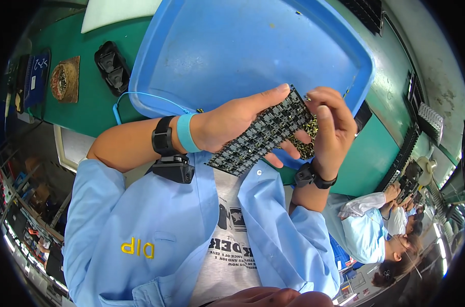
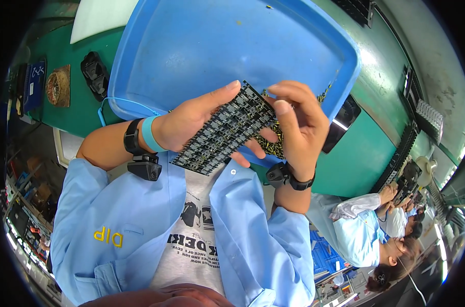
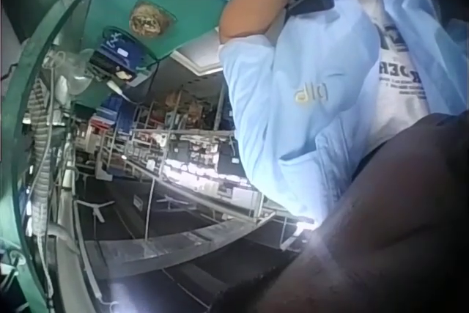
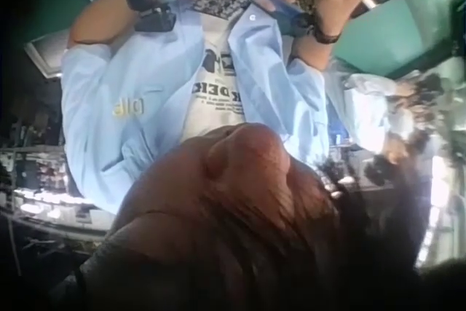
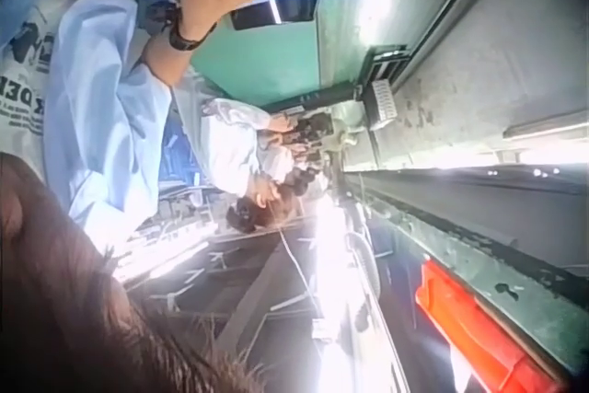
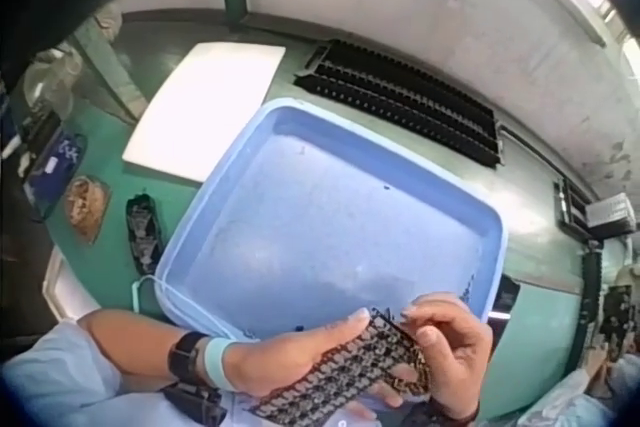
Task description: The person picks up a circuit board and inserts small electronic components into it one at a time from a blue tray. After filling the board, the person sets it down and picks up another circuit board to repeat the process.
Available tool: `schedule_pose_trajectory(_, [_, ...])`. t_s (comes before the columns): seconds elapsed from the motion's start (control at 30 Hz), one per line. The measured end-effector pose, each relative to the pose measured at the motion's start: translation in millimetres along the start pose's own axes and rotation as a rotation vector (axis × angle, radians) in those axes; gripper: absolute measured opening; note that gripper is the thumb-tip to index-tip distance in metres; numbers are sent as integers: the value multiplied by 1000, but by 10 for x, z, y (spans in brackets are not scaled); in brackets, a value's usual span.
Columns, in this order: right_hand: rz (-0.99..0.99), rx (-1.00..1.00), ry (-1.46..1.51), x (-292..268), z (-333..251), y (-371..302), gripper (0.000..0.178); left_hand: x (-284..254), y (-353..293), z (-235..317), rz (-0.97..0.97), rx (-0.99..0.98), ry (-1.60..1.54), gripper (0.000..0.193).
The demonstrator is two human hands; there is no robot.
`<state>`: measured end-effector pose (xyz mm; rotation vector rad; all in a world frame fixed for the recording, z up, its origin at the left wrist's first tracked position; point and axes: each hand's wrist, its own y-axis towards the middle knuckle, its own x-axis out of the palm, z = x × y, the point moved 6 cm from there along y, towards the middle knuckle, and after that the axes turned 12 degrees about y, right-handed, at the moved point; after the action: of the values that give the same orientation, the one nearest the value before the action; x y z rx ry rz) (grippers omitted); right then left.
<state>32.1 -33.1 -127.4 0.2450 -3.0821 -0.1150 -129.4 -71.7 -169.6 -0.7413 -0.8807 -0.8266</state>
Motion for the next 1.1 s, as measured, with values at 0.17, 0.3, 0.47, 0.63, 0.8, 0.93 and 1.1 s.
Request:
schedule_pose_trajectory(0.17, [-61, 133, 104, -5, 105, 31, 16, 25, 17, 19, 19, -45, 9, 75])
schedule_pose_trajectory(0.3, [-59, 172, 113, -16, 82, 26, 18, 28, 30, 30, -23, -37, -38, 75])
schedule_pose_trajectory(0.47, [-41, 190, 184, 33, 24, 10, 18, 67, 41, 22, -40, -21, -71, 75])
schedule_pose_trajectory(0.63, [-39, 195, 220, 19, 1, -12, 17, 97, 31, 9, -45, -14, -43, 75])
schedule_pose_trajectory(0.8, [-35, 190, -141, -167, -75, 61, 16, 175, 23, 119, -98, 43, -166, 77])
schedule_pose_trajectory(0.93, [-252, 61, -616, -30, -156, 12, 14, 199, 43, 168, -107, 71, -211, 78])
schedule_pose_trajectory(1.1, [-441, 147, -789, 22, -100, 0, 16, 248, 88, 259, -131, 105, -226, 79])
